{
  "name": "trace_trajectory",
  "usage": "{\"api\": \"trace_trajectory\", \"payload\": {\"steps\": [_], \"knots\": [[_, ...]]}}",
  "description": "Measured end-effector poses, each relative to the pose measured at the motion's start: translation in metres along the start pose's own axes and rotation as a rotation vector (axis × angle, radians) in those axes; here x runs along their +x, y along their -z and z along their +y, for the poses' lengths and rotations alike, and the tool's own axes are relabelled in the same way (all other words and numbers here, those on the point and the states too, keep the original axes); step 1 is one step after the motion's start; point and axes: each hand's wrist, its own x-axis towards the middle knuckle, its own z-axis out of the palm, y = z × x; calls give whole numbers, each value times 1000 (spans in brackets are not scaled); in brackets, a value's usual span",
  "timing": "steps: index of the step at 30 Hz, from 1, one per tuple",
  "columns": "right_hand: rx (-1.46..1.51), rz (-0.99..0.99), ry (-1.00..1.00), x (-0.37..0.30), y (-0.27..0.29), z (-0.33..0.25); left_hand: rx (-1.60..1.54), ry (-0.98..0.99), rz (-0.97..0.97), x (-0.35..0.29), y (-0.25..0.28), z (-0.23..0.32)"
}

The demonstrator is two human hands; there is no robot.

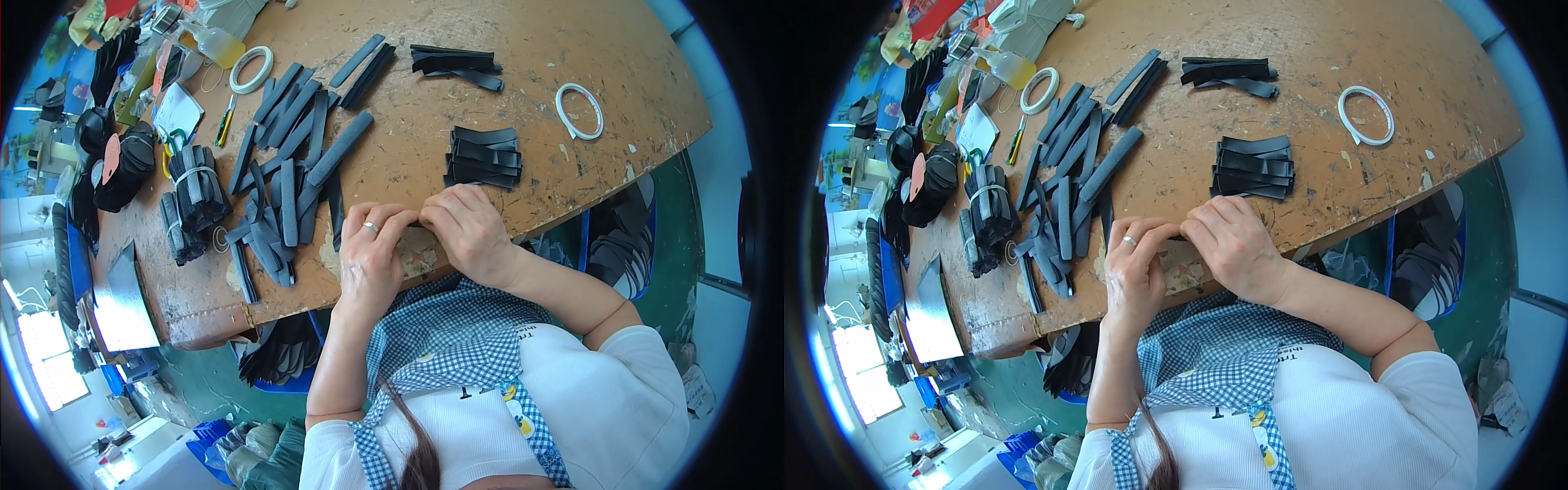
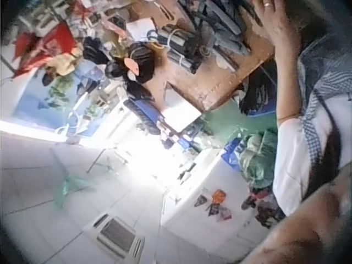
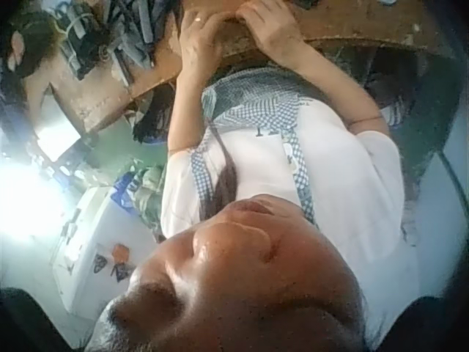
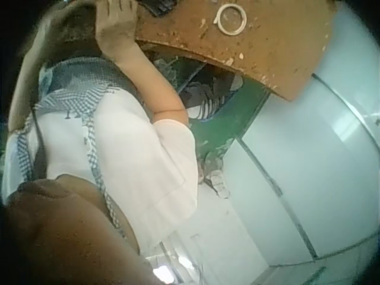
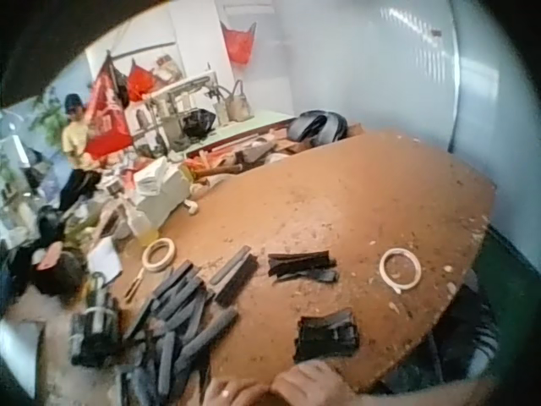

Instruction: The person attaches adhesive strips to foam pieces by hand, folding and pressing them together, and stacks the assembled strips on the workbench.

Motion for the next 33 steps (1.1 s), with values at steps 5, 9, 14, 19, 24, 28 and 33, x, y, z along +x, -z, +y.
{"api": "trace_trajectory", "payload": {"steps": [5,9,14,19,24,28,33], "knots": [[241,219,-256,8,34,3,6,12,-35,3,8,3],[373,357,-295,19,65,2,94,-6,-51,3,13,18],[707,208,-500,34,90,-14,165,-61,-4,4,23,45],[1063,-53,-738,24,68,-23,14,-17,349,2,36,78],[1050,-82,-744,25,65,-31,27,22,313,9,29,67],[1009,-113,-658,26,65,-24,-193,210,265,7,23,62],[1016,-101,-673,27,57,-20,-389,325,232,9,22,54]]}}
